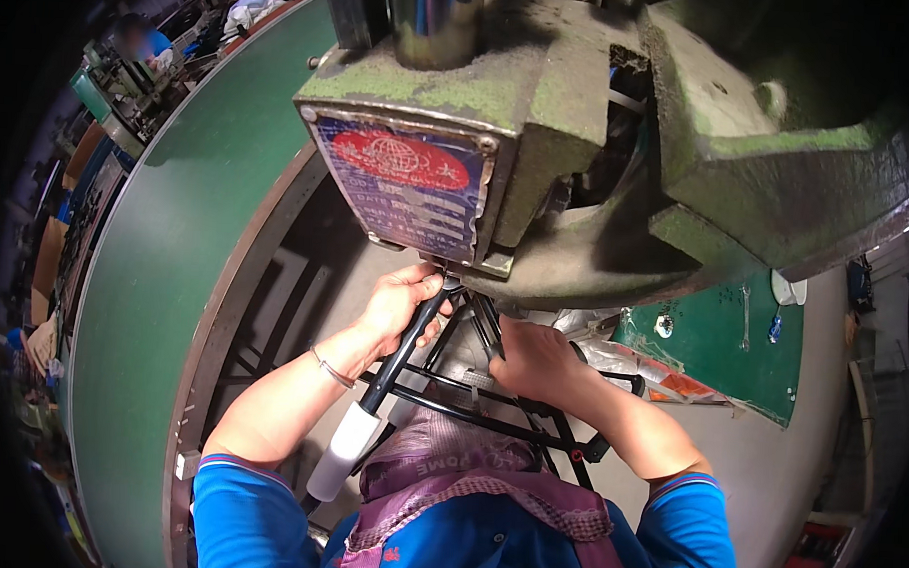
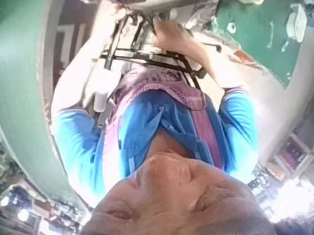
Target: The person assembles bicycle racks on a factory assembly line. They pick up a metal rack frame, position it under a press machine, and attach red plastic components to the frame. The person repeats this process for multiple racks, moving each completed unit along the conveyor belt.
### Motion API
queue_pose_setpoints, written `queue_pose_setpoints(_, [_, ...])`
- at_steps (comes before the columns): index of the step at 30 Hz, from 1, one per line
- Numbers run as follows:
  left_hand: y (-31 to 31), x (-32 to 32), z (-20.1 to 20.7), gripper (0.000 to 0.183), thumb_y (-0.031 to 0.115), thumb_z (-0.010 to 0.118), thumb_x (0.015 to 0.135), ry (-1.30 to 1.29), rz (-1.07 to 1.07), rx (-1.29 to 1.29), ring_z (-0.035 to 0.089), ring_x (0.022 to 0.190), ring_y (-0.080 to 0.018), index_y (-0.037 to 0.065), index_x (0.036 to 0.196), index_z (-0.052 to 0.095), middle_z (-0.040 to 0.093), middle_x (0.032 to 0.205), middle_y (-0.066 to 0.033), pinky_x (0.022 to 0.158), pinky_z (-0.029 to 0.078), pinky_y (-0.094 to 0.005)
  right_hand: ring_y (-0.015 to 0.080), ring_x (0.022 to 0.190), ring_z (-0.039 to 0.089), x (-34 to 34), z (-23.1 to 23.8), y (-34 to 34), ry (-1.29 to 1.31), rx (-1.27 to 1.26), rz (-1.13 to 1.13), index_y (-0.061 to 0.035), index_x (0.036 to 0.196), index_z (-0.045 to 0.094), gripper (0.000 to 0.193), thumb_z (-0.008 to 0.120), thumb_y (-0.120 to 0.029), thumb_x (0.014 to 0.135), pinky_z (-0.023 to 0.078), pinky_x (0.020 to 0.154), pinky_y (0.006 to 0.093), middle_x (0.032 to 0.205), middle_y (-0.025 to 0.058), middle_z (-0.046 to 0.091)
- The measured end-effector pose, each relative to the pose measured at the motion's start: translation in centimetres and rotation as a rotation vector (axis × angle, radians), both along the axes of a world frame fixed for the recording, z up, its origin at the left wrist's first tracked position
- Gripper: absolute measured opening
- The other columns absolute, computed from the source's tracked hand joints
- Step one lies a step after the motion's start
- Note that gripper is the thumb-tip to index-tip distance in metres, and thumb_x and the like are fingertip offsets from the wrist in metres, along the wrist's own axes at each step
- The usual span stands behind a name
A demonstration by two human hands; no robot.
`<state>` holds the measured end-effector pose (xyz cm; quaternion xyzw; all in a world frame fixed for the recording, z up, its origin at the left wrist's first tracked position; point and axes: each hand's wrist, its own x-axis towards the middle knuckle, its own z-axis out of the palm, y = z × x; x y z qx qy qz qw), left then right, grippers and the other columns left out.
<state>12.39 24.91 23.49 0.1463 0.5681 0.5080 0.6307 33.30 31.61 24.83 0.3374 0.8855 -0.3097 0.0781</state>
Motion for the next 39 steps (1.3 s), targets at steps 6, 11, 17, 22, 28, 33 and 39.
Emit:
queue_pose_setpoints(6, [0.8,-0.2,-0.3,0.035,0.014,0.044,0.098,0.012,-0.044,-0.020,0.053,0.043,-0.0197,0.017,0.133,0.042,0.060,0.076,-0.0121,0.032,0.041,-0.0292,0.0455,0.091,0.059,0.3,0.2,0.4,0.066,0.042,0.029,0.0071,0.096,0.048,0.036,0.056,-0.022,0.076,0.047,0.081,0.0507,0.089,0.0297,0.061])
queue_pose_setpoints(11, [0.5,0.2,-0.1,0.037,0.011,0.044,0.097,0.145,-0.014,0.031,0.054,0.042,-0.0201,0.015,0.134,0.039,0.060,0.076,-0.0127,0.031,0.041,-0.0292,0.0455,0.089,0.060,-0.1,0.4,0.1,0.074,0.024,0.019,0.0075,0.094,0.047,0.034,0.056,-0.019,0.075,0.046,0.082,0.0503,0.087,0.0297,0.062])
queue_pose_setpoints(17, [-4.0,-2.3,1.2,0.056,0.023,0.060,0.093,0.451,0.056,-0.006,0.064,0.073,-0.0166,0.008,0.141,0.036,0.062,0.092,-0.0082,0.061,0.054,-0.0314,0.0406,0.096,0.061,-1.1,1.0,0.2,-0.008,0.127,0.150,0.0067,0.098,0.052,0.035,0.051,-0.021,0.077,0.048,0.087,0.0444,0.097,0.0278,0.063])
queue_pose_setpoints(22, [-18.8,-10.0,4.9,0.046,0.025,0.060,0.093,0.526,0.159,0.022,0.063,0.075,-0.0151,0.003,0.132,0.049,0.062,0.096,-0.0088,0.070,0.055,-0.0301,0.0423,0.104,0.058,-1.3,2.0,-0.4,-0.115,0.201,0.029,0.0060,0.109,0.054,0.044,0.059,-0.021,0.075,0.047,0.088,0.0467,0.106,0.0300,0.060])
queue_pose_setpoints(28, [-48.8,-14.2,-0.2,0.019,0.020,0.059,0.092,0.865,0.716,-0.469,0.056,0.063,-0.0098,0.002,0.086,0.061,0.058,0.074,-0.0005,0.056,0.048,-0.0255,0.0404,0.108,0.057,1.0,0.1,-0.3,0.095,0.046,0.076,0.0059,0.119,0.051,0.046,0.052,-0.007,0.075,0.043,0.092,0.0398,0.109,0.0292,0.061])
queue_pose_setpoints(33, [-63.5,-9.3,-11.9,0.015,0.011,0.060,0.083,0.558,0.994,-0.924,0.061,0.051,-0.0191,0.000,0.074,0.062,0.061,0.065,-0.0088,0.042,0.051,-0.0338,0.0272,0.106,0.058,-0.3,-1.1,1.4,0.060,0.022,0.017,0.0109,0.123,0.047,0.049,0.049,-0.001,0.075,0.041,0.096,0.0314,0.115,0.0217,0.061])
queue_pose_setpoints(39, [-74.4,0.2,-30.1,0.013,0.024,0.066,0.082,0.257,0.570,-1.361,0.069,0.070,-0.0178,0.015,0.075,0.072,0.071,0.078,-0.0031,0.060,0.056,-0.0305,0.0230,0.105,0.055,1.3,-3.4,4.6,-0.042,0.049,-0.133,0.0096,0.128,0.045,0.050,0.050,-0.001,0.079,0.041,0.095,0.0306,0.119,0.0163,0.058])
